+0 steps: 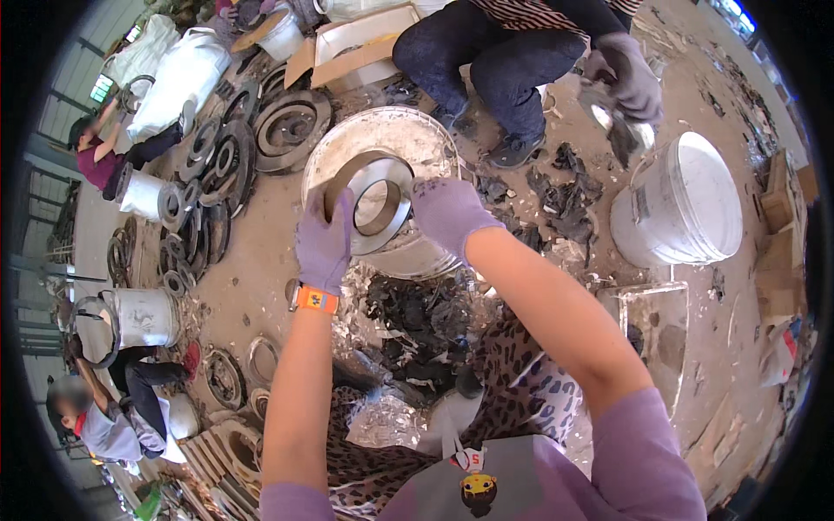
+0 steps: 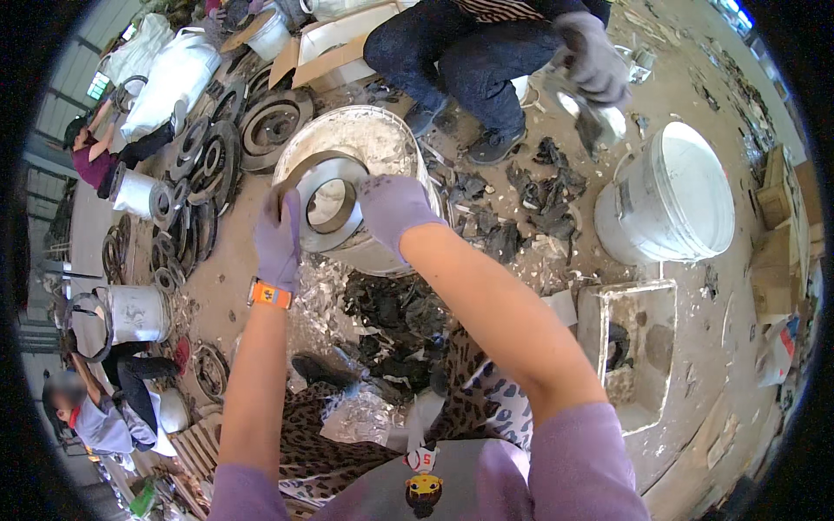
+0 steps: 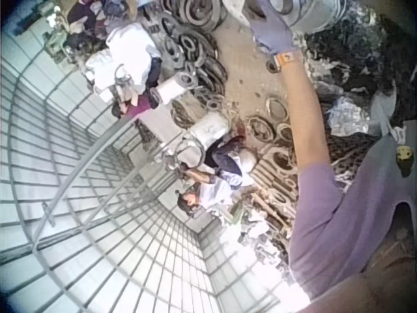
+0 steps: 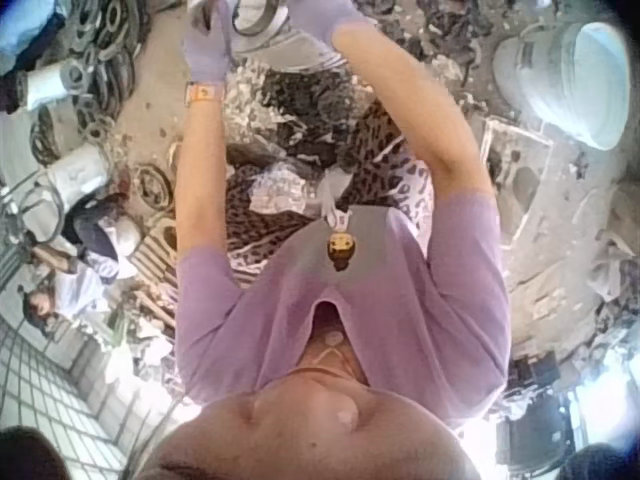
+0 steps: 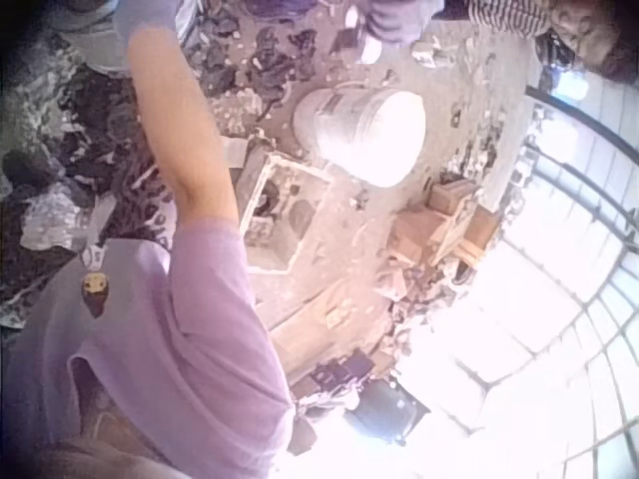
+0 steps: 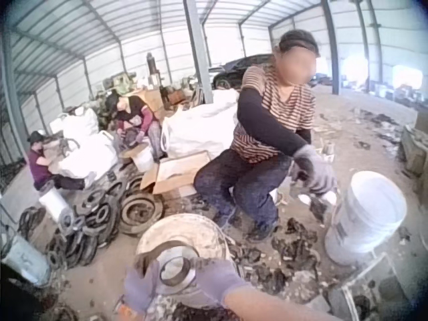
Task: Scraping residue from circular metal rings using a hand tool while working in a group.
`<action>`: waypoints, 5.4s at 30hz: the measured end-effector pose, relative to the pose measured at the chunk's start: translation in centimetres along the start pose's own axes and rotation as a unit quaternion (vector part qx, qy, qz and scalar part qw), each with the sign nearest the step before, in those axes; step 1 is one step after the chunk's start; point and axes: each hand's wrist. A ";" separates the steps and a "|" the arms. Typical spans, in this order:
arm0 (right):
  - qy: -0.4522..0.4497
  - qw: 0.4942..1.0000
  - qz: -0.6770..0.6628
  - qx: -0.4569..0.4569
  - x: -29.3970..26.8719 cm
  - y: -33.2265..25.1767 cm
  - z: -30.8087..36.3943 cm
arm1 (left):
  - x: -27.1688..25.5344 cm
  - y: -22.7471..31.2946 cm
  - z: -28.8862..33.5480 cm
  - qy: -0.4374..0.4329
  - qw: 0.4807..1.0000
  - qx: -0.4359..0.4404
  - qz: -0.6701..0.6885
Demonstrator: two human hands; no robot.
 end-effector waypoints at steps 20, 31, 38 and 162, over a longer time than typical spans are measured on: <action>-0.034 0.996 0.080 0.005 2.7 1.4 0.3 | 1.3 6.1 -2.2 -0.147 0.980 -0.062 -0.120; -0.086 0.977 -0.187 0.057 3.9 0.5 1.3 | 1.6 6.3 -1.6 -0.114 0.986 -0.084 -0.083; -0.215 0.833 -0.489 0.146 3.7 0.2 1.5 | 1.6 5.6 -1.2 -0.059 0.990 -0.093 -0.083; -0.326 0.780 -0.529 0.074 32.3 -18.7 -16.0 | -23.6 -5.8 18.7 -0.342 0.892 -0.289 -0.054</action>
Point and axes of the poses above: each hand's wrist, its own z-axis away from the middle knuckle, its own x-axis out of the palm, y = z × x, and after that the axes turned 3 degrees about y, right-handed
